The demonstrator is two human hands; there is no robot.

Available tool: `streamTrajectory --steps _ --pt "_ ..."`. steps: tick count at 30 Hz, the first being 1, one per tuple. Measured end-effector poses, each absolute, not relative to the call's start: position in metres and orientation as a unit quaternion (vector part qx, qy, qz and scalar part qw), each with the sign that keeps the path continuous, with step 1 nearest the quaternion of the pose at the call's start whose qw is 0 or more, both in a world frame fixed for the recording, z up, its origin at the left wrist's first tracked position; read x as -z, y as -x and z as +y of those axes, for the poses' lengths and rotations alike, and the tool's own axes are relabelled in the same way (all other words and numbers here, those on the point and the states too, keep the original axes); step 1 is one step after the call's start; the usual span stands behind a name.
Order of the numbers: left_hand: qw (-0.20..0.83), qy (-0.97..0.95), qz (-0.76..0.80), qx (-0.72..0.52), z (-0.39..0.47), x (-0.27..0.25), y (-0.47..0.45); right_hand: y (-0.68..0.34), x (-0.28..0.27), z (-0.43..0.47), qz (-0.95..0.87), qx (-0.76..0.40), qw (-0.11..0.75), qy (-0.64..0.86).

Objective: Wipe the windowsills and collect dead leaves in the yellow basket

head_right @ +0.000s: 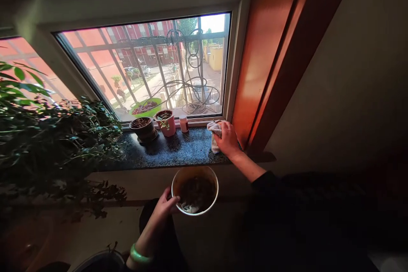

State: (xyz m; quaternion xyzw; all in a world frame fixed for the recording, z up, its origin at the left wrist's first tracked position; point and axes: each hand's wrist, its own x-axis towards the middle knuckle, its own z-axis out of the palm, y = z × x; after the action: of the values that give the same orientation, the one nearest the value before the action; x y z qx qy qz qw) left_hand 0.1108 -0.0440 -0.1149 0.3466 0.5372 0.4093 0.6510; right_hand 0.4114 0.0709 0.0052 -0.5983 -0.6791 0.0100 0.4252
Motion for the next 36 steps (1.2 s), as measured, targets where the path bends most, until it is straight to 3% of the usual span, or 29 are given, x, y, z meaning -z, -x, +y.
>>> streamTrajectory --steps 3,10,17,31,36 --pt "0.658 -0.343 0.533 -0.407 -0.042 0.125 -0.111 -0.430 0.013 0.122 -0.610 0.083 0.373 0.694" --pt "0.649 -0.351 0.529 -0.420 -0.038 0.134 -0.106 -0.425 0.036 0.165 -0.583 0.110 0.250 0.765" --pt "0.666 -0.356 0.510 -0.412 -0.034 0.131 -0.103 -0.433 0.040 0.162 -0.609 0.089 0.282 0.737" --pt "0.647 -0.354 0.510 -0.442 -0.044 0.121 -0.112 -0.377 0.038 0.186 -0.824 0.003 0.330 0.460" --pt "0.640 -0.357 0.531 -0.426 -0.041 0.126 -0.112 -0.378 0.042 0.207 -0.867 -0.001 0.296 0.400"
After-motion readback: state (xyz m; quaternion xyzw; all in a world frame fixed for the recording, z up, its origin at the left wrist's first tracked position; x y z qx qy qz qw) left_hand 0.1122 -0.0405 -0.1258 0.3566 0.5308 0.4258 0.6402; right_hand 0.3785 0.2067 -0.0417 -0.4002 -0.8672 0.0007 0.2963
